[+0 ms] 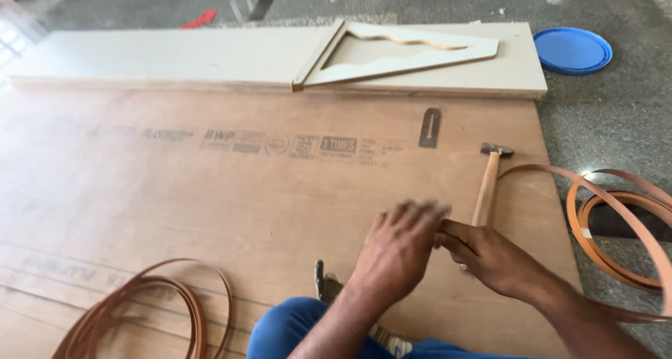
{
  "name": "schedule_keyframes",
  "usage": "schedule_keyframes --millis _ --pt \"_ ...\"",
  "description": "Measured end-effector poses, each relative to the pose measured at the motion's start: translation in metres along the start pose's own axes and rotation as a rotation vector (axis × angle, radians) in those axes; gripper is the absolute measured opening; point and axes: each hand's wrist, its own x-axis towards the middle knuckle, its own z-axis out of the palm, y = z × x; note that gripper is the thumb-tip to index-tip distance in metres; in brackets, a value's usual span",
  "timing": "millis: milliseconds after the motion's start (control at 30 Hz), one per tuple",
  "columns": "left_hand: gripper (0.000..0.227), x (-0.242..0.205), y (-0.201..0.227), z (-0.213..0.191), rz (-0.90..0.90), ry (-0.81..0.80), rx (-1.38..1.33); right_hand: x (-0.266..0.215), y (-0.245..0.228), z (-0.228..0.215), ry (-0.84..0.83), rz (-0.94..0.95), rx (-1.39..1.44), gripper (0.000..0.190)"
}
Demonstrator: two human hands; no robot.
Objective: The person sits on the floor and manipulates thin wooden strips, bending them into circular shapes. They use a hammer and a chisel to adjust the wood and cut it to size, then inspect the formed rings.
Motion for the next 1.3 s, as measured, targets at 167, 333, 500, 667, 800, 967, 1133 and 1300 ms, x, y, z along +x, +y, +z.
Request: schedule_keyframes --millis 167,333,500,667,800,967,1133,1300 --pt "0.028 0.004 -0.023 0.022 -0.106 -0.570 0.040 0.011 0.053 -0.007 -0.181 0.039 -0.182 0.037" --pt "0.035 0.004 -0.071 0.052 -0.309 -0.710 0.141 0.019 0.121 -0.005 -0.252 -0.015 -0.127 0.036" --pt "0.024 -0.003 -0.076 0.057 -0.170 -1.008 0.275 -0.004 0.102 -0.006 -0.256 0.142 -0.389 0.046" --pt "0.024 -0.018 -0.067 0.077 -0.263 -1.009 0.098 -0.001 0.095 -0.001 -0.297 0.092 -0.335 0.036" --pt "0.034 -0.032 -0.171 0.114 -0.150 -0.839 0.277 0.018 0.171 0.001 -0.192 -0.022 -0.227 0.026" --pt "0.045 -0.062 -0.330 0.042 -0.250 -0.525 0.600 0.010 0.288 -0.038 -0.119 -0.098 -0.032 0.023" --pt "0.022 -0.073 -0.334 -0.024 -0.647 -0.723 0.864 -0.002 0.278 -0.072 -0.117 0.155 -0.249 0.038" --pt "0.028 -0.081 -0.347 -0.071 -0.864 -0.775 0.942 -0.011 0.248 -0.072 -0.150 0.265 -0.340 0.048"
